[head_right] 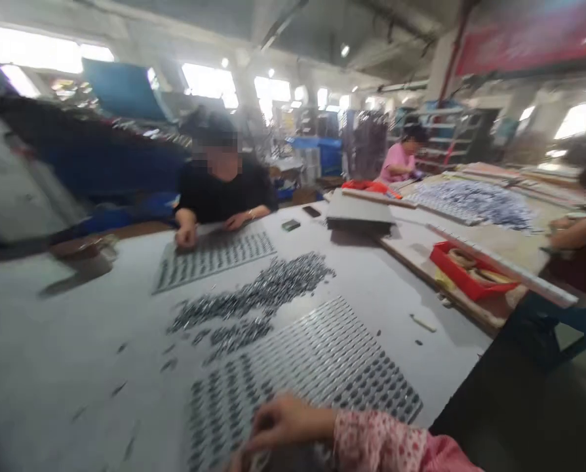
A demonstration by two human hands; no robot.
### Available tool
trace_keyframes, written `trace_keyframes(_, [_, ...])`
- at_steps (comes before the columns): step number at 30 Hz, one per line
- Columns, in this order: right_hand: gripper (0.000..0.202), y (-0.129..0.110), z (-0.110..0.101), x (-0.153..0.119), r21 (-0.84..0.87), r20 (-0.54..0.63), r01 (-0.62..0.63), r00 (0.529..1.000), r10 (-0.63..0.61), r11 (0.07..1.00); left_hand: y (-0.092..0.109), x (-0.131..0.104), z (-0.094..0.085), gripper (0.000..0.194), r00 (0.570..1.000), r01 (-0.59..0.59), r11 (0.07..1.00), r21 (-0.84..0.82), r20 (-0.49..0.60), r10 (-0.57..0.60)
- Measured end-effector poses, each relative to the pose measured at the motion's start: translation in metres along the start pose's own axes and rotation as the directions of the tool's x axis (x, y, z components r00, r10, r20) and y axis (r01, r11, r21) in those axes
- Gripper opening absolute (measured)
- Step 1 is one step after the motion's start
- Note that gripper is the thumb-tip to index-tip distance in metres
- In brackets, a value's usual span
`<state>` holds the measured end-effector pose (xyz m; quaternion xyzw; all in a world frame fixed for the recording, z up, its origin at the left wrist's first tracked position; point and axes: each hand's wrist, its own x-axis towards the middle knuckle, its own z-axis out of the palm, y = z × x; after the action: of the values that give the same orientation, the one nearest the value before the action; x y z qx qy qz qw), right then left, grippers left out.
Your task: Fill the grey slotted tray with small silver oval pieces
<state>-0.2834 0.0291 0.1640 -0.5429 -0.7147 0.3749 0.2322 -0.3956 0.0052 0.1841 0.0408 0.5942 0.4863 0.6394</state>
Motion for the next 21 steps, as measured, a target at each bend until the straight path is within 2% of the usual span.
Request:
trace_keyframes(2, [0.025,-0.003,-0.016,-0.007,0.031,0.049,-0.015,0.999,0.013,0.999,-0.009,-0.016,-0.011,0.019,0.995,0.062,0.997,-0.036,-0.074,-0.065])
trace_keyframes(3, [0.024,0.001,-0.024,-0.005,0.045,0.080,-0.025,0.997,0.021,0.999,-0.012,-0.022,-0.013,0.016,0.991,0.102,0.993,-0.061,-0.076,-0.106])
trace_keyframes(5, [0.030,0.016,-0.034,0.005,0.053,0.114,-0.046,0.993,0.040,0.998,-0.018,-0.031,-0.013,0.012,0.975,0.222,0.965,-0.136,0.045,-0.218])
trace_keyframes(7, [0.025,0.034,-0.042,0.018,0.032,0.105,-0.074,0.992,0.071,0.997,-0.023,-0.035,-0.010,0.011,0.960,0.273,0.941,-0.199,0.112,-0.255])
trace_keyframes(9, [0.021,0.050,-0.046,0.031,-0.068,0.032,-0.109,0.993,0.112,0.992,-0.028,-0.035,-0.007,0.009,0.955,0.291,0.928,-0.233,0.134,-0.266])
trace_keyframes(11, [0.019,0.060,-0.047,0.041,-0.249,-0.054,-0.136,0.991,0.126,0.959,-0.032,-0.033,-0.006,0.007,0.946,0.315,0.918,-0.239,0.159,-0.284])
trace_keyframes(14, [0.018,0.067,-0.044,0.049,-0.444,-0.084,-0.153,0.988,0.129,0.883,-0.038,-0.030,-0.009,0.011,0.931,0.347,0.911,-0.223,0.201,-0.306])
trace_keyframes(17, [0.019,0.067,-0.039,0.051,-0.506,-0.096,-0.171,0.985,0.142,0.845,-0.043,-0.028,-0.011,0.013,0.931,0.340,0.915,-0.215,0.215,-0.295])
trace_keyframes(21, [0.018,0.065,-0.038,0.052,-0.492,-0.127,-0.189,0.981,0.145,0.850,-0.046,-0.029,-0.010,0.012,0.948,0.293,0.926,-0.237,0.195,-0.250])
